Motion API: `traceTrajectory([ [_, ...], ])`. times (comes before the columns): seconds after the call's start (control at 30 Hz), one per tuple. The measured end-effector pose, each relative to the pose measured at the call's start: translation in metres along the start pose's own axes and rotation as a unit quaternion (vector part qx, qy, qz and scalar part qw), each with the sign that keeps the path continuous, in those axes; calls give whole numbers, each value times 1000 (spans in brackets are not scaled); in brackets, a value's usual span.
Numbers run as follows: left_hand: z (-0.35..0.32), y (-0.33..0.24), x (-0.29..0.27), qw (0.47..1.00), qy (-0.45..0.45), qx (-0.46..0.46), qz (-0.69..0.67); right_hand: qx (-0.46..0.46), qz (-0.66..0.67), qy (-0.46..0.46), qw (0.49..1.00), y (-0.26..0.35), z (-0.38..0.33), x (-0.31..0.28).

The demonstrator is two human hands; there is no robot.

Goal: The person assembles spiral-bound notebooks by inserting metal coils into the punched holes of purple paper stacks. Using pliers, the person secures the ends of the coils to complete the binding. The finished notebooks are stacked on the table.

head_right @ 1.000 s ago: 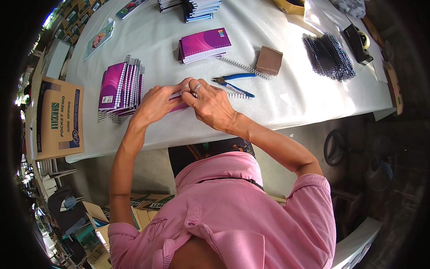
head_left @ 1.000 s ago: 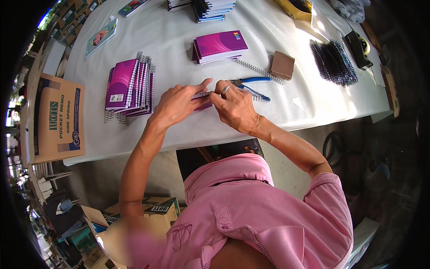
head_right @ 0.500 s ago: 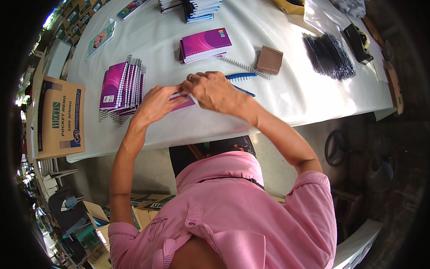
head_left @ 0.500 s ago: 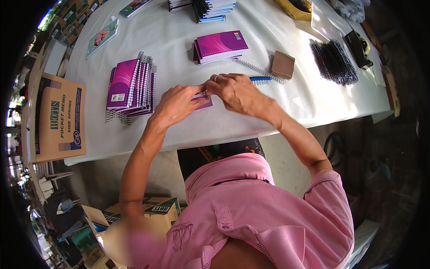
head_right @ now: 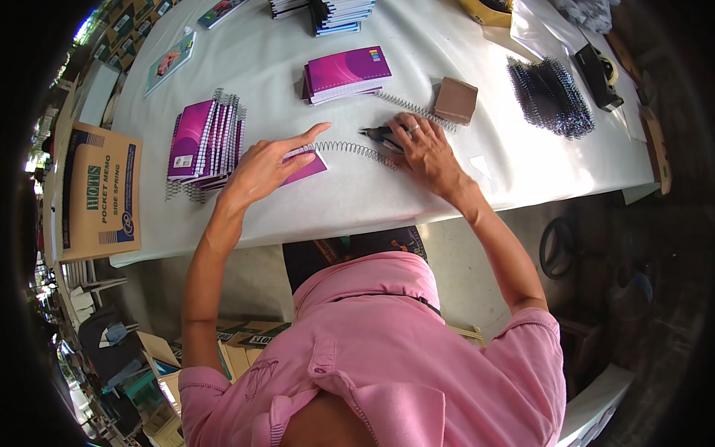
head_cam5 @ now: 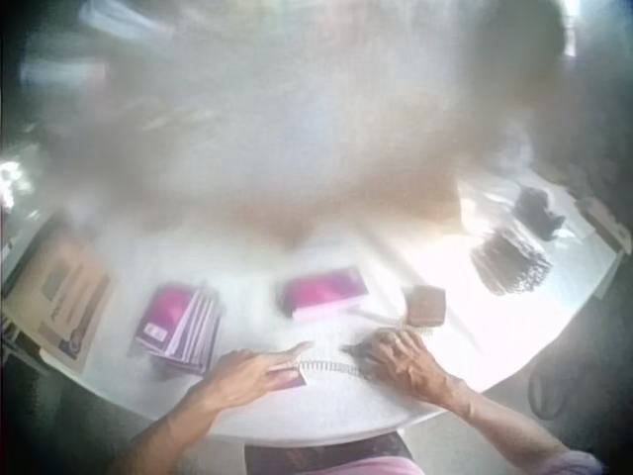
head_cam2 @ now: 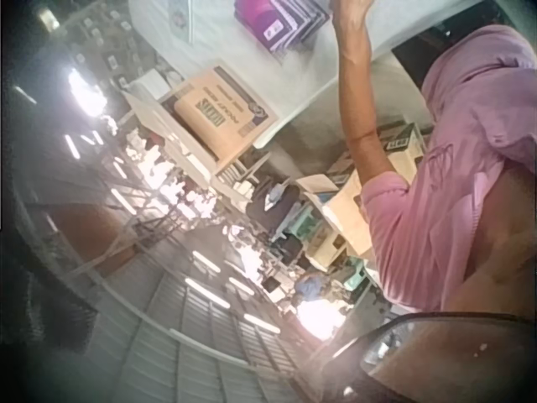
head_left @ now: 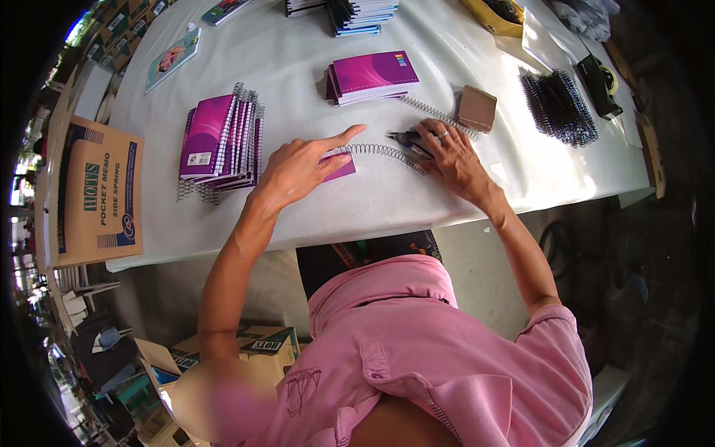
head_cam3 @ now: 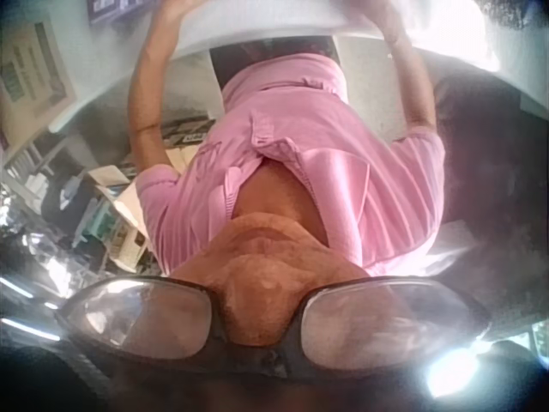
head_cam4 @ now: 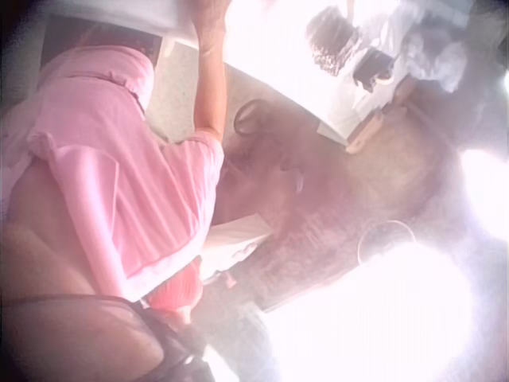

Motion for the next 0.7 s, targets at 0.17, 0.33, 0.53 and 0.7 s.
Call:
traceTrajectory([
  [0.17,0,2,4,999,39,-17,23,140,-32,-46,989,-20,-20,-4],
  [0.33,-5,-1,1,998,14,-27,50,281,110,-198,933,-8,-18,-78],
  [0.53,-2,2,3,997,-57,19,47,165,129,-39,977,86,8,-54],
  [0.7,-5,-1,3,997,-51,-17,63,170,84,-23,982,94,15,-40],
])
Point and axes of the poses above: each hand's wrist, its own z-axis towards the middle knuckle, its own x-axis out of the palm, y = z × x, the point moved 8 cm from there along z, towards the middle knuckle, and after that the axes turned 8 degrees about -z, right-handed, at the moved point
